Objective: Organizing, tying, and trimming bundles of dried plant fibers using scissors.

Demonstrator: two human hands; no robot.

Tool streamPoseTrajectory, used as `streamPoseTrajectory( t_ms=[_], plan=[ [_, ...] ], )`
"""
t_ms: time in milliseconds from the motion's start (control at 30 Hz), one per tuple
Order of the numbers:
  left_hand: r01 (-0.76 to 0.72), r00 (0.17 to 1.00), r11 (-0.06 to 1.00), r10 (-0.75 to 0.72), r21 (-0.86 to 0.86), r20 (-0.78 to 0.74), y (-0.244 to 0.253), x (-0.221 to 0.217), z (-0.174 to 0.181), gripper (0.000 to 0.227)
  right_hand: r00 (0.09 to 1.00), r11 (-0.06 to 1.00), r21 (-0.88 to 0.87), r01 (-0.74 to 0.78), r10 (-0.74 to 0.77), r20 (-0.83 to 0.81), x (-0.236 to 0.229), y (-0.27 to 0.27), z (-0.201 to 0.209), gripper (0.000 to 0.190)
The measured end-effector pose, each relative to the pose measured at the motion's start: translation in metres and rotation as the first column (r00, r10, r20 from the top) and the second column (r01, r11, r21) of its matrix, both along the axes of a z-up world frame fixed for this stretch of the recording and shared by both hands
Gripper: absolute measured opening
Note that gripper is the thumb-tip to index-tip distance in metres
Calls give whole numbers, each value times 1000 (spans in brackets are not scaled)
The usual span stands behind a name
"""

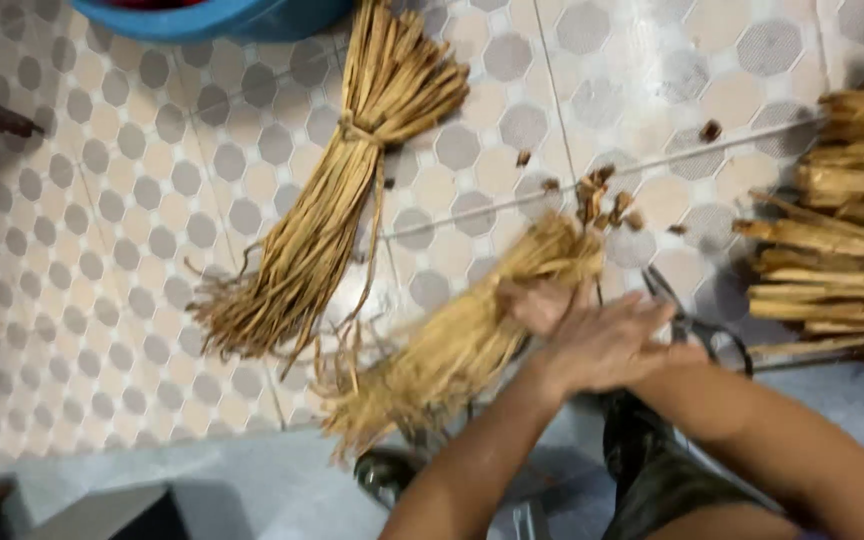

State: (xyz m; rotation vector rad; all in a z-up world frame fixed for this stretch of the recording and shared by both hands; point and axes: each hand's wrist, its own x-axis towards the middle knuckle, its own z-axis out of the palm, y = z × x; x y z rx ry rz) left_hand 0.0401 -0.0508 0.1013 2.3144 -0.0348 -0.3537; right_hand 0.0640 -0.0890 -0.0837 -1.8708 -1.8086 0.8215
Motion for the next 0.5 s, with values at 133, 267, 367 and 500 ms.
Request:
streamPoseTrajectory(
  t_ms=[133, 267, 367, 500],
  plan=[
    [-268, 930, 499, 357, -824, -86, 44, -27, 13, 76, 999, 996, -80, 49, -51, -19, -7, -21, -8, 24],
    [-223, 811, -346, 453, -911, -371, 80, -46, 33, 111, 995, 945, -309, 103, -100, 26, 17, 1, 3, 27],
    [-263, 632, -449, 588, -854, -504, 85, -67, 22, 104, 998, 937, -343, 69, -65, 24, 27, 26, 68, 33],
    [-544, 126, -300, 894, -783, -430, 77, -106, -80, 74, 999, 953, -297, 50, -48, 15, 37, 14, 97, 40]
  ],
)
